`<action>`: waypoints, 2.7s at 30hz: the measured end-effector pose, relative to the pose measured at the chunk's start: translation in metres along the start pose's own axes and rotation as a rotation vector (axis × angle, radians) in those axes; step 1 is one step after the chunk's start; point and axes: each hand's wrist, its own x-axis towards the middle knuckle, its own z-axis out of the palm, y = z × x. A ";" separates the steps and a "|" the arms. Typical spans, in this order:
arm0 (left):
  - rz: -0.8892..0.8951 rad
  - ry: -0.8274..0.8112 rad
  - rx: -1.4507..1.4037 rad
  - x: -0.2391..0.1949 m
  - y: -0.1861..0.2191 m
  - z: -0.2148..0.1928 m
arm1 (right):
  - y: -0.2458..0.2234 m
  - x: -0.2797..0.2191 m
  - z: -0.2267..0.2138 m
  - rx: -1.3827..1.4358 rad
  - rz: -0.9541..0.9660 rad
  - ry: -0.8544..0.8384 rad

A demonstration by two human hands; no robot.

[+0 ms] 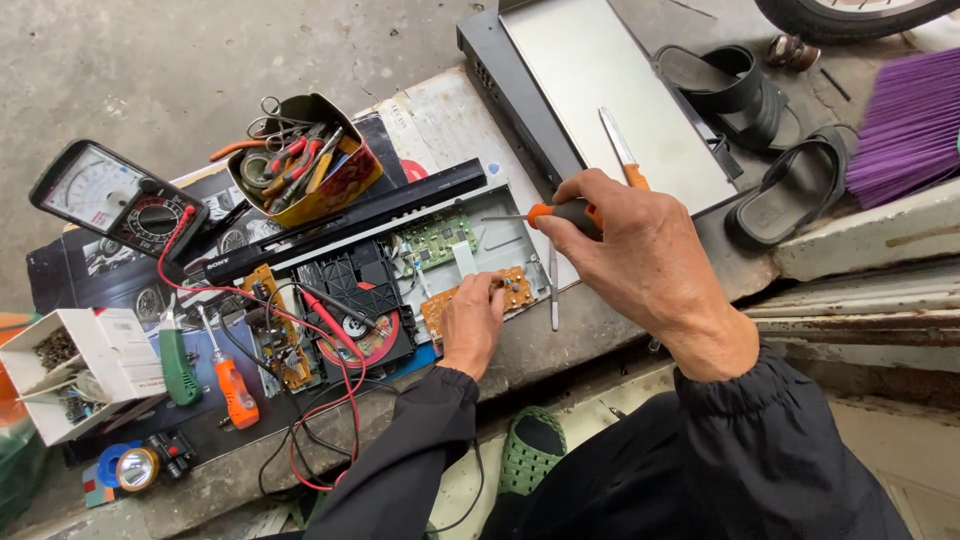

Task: The person works on a disassembled electronic device, using a screwdriver to adjust components on a circuit board. They then plug a power cord into a multi-socket adapter and use a flashlight to illuminate the internal parts.

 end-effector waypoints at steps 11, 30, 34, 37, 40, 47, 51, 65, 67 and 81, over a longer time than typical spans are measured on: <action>0.023 0.098 0.004 0.001 -0.002 0.006 | -0.002 0.002 0.000 -0.021 0.051 -0.024; 0.326 0.183 0.083 -0.042 0.010 -0.014 | 0.000 0.002 0.002 -0.074 0.101 -0.019; 0.353 0.178 0.044 -0.057 0.014 -0.018 | 0.002 0.002 0.006 -0.103 0.096 -0.002; 0.397 0.063 0.087 -0.065 0.012 -0.015 | -0.001 0.003 0.004 -0.092 0.107 -0.025; 0.506 0.032 0.213 -0.071 0.009 -0.006 | -0.004 0.003 0.004 -0.081 0.143 -0.038; 0.491 -0.005 0.408 -0.071 0.019 0.002 | -0.005 0.005 0.003 -0.086 0.106 -0.038; 0.447 0.022 0.443 -0.072 0.025 0.003 | -0.006 0.004 0.003 -0.083 0.121 -0.058; 0.408 -0.022 0.553 -0.079 0.028 0.013 | -0.006 0.003 0.003 -0.085 0.121 -0.058; 0.404 -0.030 0.541 -0.079 0.029 0.014 | -0.004 0.002 0.003 -0.092 0.113 -0.060; 0.410 -0.007 0.438 -0.096 0.013 0.010 | -0.012 0.002 -0.003 -0.079 0.157 -0.088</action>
